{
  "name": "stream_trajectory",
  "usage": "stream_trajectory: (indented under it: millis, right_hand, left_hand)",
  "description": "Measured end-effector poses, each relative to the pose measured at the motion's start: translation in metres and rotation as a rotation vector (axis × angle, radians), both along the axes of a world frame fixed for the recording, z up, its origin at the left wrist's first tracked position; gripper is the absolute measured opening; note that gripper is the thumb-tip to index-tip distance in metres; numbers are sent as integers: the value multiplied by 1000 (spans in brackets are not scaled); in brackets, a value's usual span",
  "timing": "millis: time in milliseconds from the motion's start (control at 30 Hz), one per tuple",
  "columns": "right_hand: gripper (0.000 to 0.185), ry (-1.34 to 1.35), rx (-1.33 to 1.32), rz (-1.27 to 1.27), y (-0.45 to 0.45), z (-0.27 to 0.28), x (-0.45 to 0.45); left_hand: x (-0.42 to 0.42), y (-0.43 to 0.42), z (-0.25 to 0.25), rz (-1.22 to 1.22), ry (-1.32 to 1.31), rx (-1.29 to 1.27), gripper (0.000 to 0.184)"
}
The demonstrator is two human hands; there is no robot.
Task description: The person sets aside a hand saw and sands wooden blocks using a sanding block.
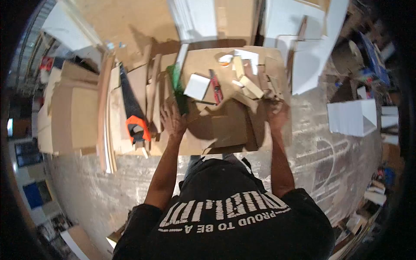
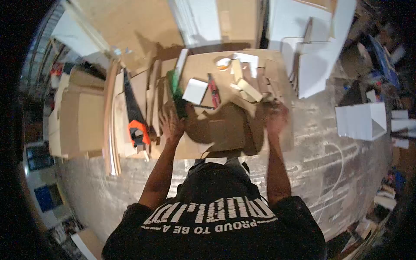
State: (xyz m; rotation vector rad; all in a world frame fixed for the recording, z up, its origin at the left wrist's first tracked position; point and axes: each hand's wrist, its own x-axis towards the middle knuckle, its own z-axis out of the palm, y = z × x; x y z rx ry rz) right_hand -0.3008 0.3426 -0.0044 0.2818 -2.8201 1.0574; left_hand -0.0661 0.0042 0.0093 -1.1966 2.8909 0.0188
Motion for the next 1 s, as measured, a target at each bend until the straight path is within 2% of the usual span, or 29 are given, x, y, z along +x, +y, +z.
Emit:
stream_trajectory:
  millis: [33, 100, 167, 233, 267, 367, 400, 500, 533, 600, 700, 733, 800, 833, 900, 933, 1000]
  right_hand:
    - [60, 23, 29, -3, 16, 9, 2]
    - [58, 54, 12, 178, 28, 30, 19]
    - [56, 0, 122, 323, 35, 14, 43]
    - [56, 116, 426, 372, 32, -15, 79]
    - [57, 177, 579, 390, 24, -23, 92]
    - [61, 236, 548, 543, -18, 11, 97]
    - [56, 101, 307, 557, -36, 10, 102]
    - [48, 326, 169, 898, -86, -48, 134]
    - [46, 243, 204, 930, -106, -29, 139]
    - [42, 68, 281, 990, -157, 37, 148]
    - [50, -217, 79, 888, -226, 48, 140]
    - [51, -356, -121, 893, -247, 51, 137]
    - [51, -348, -153, 845, -290, 48, 146]
    - [51, -341, -169, 818, -311, 49, 151]
    - [47, -216, -75, 883, -338, 54, 169]
    - [47, -164, -48, 909, -357, 60, 176]
    - [48, -85, 50, 917, -377, 80, 205]
  left_hand:
    - [9, -3, -11, -40, 56, -13, 76]
    - [15, -6, -3, -95, 188, 93, 74]
    - [25, 3, 10, -67, 167, 61, 73]
    - [31, 11, 22, -14, 68, -18, 74]
    - [41, 9, 12, -1, 36, -103, 76]
    - [63, 10, 20, 74, 92, -155, 73]
    - [66, 8, 22, 62, 151, -166, 72]
    - [74, -2, 15, 36, 207, -99, 71]
    - [76, -6, 15, 6, 214, -163, 74]
    - [78, -7, 24, 26, 227, -114, 73]
    - [79, -19, 37, 21, 322, -64, 63]
    - [77, -22, 61, 16, 336, -52, 60]
    - [86, -36, 96, 99, 293, -54, 57]
    - [93, -55, 88, 191, 345, -89, 73]
    - [115, -80, 75, 449, 286, 34, 93]
    - [120, -96, 72, 492, 304, 87, 107]
    - [137, -118, 63, 537, 472, 249, 107]
